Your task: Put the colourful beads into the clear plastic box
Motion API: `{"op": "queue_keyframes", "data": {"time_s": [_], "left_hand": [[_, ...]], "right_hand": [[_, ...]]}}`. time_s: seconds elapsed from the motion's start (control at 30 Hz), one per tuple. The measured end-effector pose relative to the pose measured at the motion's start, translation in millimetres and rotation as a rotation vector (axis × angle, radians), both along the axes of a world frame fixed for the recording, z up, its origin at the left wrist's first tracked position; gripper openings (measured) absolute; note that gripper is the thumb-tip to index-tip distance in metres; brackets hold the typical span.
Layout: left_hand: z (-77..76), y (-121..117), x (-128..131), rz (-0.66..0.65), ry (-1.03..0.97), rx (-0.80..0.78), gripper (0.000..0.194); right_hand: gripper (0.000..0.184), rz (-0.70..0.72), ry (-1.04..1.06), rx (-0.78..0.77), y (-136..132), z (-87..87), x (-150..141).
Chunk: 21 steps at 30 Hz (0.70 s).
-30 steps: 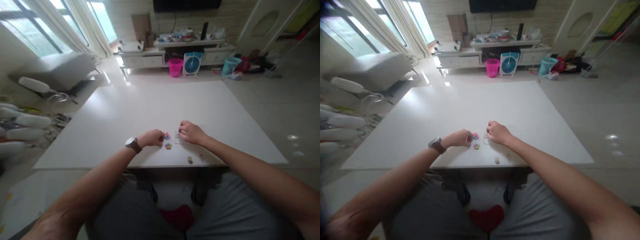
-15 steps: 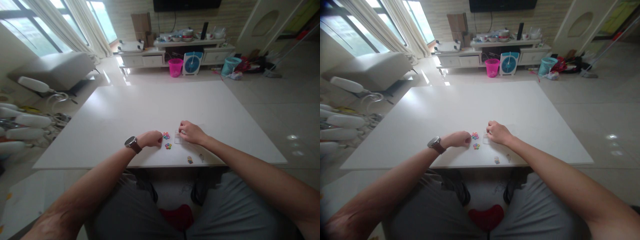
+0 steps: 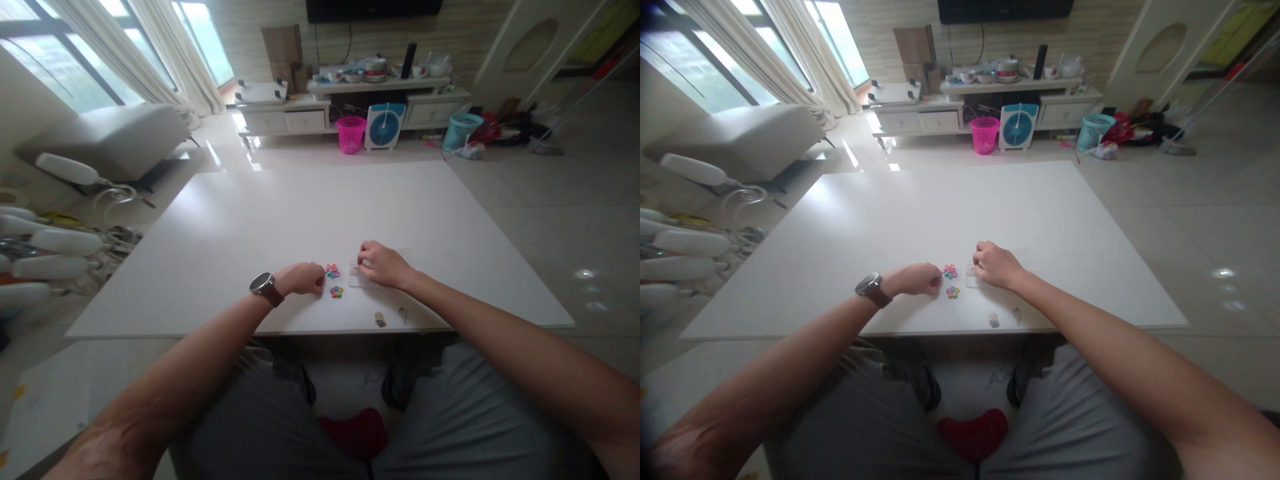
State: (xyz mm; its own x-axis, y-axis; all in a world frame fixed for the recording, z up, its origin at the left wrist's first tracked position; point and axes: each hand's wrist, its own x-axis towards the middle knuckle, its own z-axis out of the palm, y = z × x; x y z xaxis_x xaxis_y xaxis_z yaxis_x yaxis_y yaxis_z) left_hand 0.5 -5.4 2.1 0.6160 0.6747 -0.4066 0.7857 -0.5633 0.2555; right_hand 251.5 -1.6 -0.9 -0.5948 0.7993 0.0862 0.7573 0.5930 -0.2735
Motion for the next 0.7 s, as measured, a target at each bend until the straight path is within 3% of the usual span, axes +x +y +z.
{"op": "queue_keyframes", "data": {"time_s": [0.17, 0.37, 0.57, 0.7], "left_hand": [[3.7, 1.5, 0.7, -0.017, -0.121, 0.023, 0.008], [15.6, 0.8, 4.3, 0.054, -0.426, 0.056, 0.004], [17.5, -3.0, 8.9, 0.212, -0.688, -0.072, 0.009], [16.5, -6.1, 11.6, 0.216, -0.761, -0.117, 0.008]], "right_hand": [[0.011, 0.012, 0.03, -0.008, 0.5, -1.4, -0.2], [0.011, 0.094, 0.159, -0.067, -1.5, -2.3, -5.3], [0.014, 0.05, 0.484, -0.304, -14.9, 6.3, -17.6], [0.023, 0.011, 0.608, -0.422, -21.5, 5.9, -23.0]]}}
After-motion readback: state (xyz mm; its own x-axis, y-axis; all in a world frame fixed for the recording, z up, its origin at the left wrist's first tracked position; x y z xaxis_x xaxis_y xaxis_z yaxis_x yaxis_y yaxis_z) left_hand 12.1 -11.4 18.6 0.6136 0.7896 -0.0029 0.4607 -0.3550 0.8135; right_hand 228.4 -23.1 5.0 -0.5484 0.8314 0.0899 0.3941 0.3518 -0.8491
